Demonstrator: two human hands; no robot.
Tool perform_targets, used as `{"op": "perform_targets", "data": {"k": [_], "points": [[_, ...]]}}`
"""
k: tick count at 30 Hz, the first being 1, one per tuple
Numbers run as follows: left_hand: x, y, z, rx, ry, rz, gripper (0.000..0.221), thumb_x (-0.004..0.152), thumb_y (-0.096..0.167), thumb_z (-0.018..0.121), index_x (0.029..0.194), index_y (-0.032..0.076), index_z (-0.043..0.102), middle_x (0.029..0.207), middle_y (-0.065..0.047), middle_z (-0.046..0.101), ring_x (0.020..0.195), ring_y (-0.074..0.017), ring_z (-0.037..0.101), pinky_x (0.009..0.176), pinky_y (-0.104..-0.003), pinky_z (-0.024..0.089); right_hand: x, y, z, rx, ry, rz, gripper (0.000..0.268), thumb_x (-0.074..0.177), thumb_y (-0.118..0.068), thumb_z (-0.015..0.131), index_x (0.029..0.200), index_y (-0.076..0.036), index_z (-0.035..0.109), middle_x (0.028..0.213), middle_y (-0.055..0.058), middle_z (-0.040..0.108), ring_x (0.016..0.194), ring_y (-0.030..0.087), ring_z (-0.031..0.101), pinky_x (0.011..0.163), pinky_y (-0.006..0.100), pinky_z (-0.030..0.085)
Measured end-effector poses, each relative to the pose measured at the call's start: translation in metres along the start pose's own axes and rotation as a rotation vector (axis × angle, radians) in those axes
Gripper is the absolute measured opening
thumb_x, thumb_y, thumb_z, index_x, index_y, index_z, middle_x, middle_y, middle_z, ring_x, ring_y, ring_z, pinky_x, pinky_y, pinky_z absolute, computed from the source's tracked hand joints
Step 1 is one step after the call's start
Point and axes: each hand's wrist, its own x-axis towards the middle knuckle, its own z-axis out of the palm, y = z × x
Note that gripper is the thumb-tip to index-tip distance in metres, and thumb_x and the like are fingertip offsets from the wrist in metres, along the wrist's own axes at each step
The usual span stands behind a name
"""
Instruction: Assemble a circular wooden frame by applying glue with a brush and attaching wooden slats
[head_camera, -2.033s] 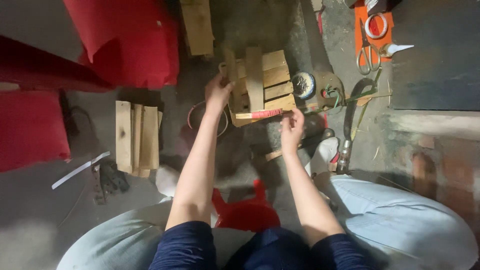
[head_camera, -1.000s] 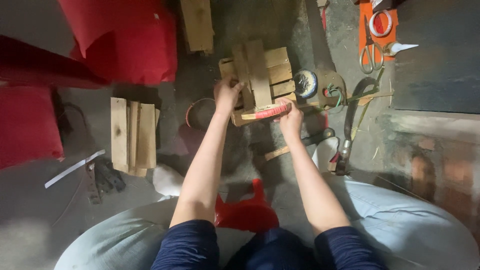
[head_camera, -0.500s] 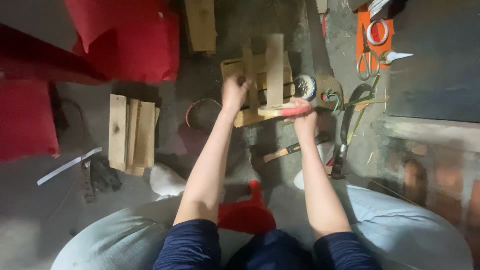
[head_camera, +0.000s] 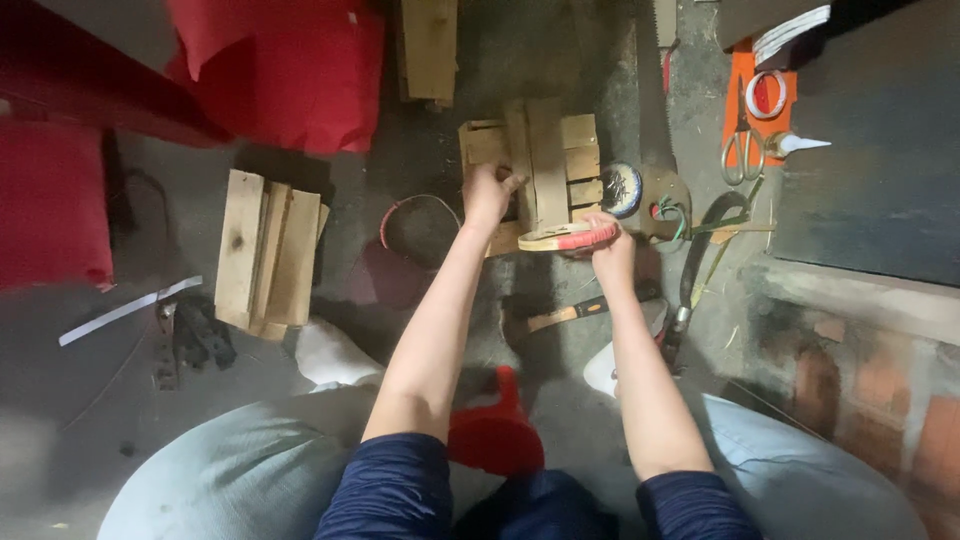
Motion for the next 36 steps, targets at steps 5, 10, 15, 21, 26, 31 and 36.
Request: {"op": "perform_targets", "data": {"k": [5,10,15,21,26,31,36], "points": [[-0.009,0.009,-0.007,-0.022,-0.03,0.102,0.033,0.087,0.029,0.08,0.115,0.011,0.076,0.105,-0.01,0.079,0.112,-0.031,0.072,0.095,-0.048,0.058,0.002,-0.01,0.004,-0.012,0.017,0.005,0.012,0.106,-0.018,0.068,0.104,-0.01,0.076,0.094,0.012,0.075,0.095,0.018,0.067,0.09,0.044,0.053],[-0.021,0.022,-0.015,0.054,-0.025,0.059,0.036,0.089,0.029,0.077,0.119,0.009,0.075,0.111,-0.014,0.078,0.115,-0.0347,0.071,0.097,-0.051,0.057,0.004,-0.004,0.004,-0.009,-0.018,0.054,0.017,0.107,-0.024,0.066,0.111,-0.01,0.076,0.103,0.015,0.075,0.104,0.022,0.067,0.095,0.047,0.052],[-0.016,0.016,-0.008,0.184,0.054,0.024,0.037,0.085,0.034,0.081,0.111,0.008,0.077,0.105,-0.014,0.078,0.109,-0.0323,0.074,0.094,-0.046,0.06,-0.014,-0.069,-0.002,0.082,-0.009,0.061,0.019,0.108,-0.023,0.064,0.113,-0.008,0.075,0.109,0.015,0.075,0.112,0.027,0.067,0.102,0.047,0.05],[-0.036,0.025,-0.016,0.149,0.083,0.091,0.041,0.088,0.029,0.08,0.116,0.0,0.07,0.108,-0.023,0.073,0.113,-0.0407,0.071,0.098,-0.053,0.058,-0.008,-0.043,0.005,0.15,-0.019,0.072,0.019,0.108,-0.021,0.065,0.114,-0.007,0.076,0.117,0.018,0.073,0.117,0.029,0.064,0.106,0.048,0.046],[-0.053,0.041,-0.027,0.142,0.067,0.084,0.043,0.088,0.028,0.08,0.122,0.006,0.067,0.11,-0.018,0.075,0.115,-0.0366,0.071,0.098,-0.052,0.058,0.008,-0.02,0.004,0.335,-0.114,0.362,0.028,0.105,-0.013,0.065,0.132,-0.004,0.065,0.117,0.019,0.068,0.096,0.038,0.073,0.07,0.043,0.067],[-0.042,0.028,-0.014,0.136,0.089,0.093,0.04,0.085,0.025,0.082,0.117,0.004,0.069,0.105,-0.02,0.076,0.11,-0.0392,0.072,0.094,-0.054,0.059,0.015,0.015,0.019,0.395,-0.098,0.384,0.031,0.1,-0.009,0.071,0.13,-0.001,0.064,0.109,0.017,0.069,0.087,0.034,0.075,0.061,0.039,0.068],[-0.044,0.026,-0.015,0.161,0.097,0.074,0.046,0.082,0.027,0.085,0.119,0.007,0.067,0.107,-0.018,0.076,0.111,-0.0379,0.072,0.094,-0.053,0.06,0.015,0.029,0.02,0.193,-0.056,0.161,0.026,0.097,-0.009,0.079,0.121,-0.002,0.072,0.103,0.018,0.073,0.104,0.031,0.07,0.076,0.042,0.064]]}}
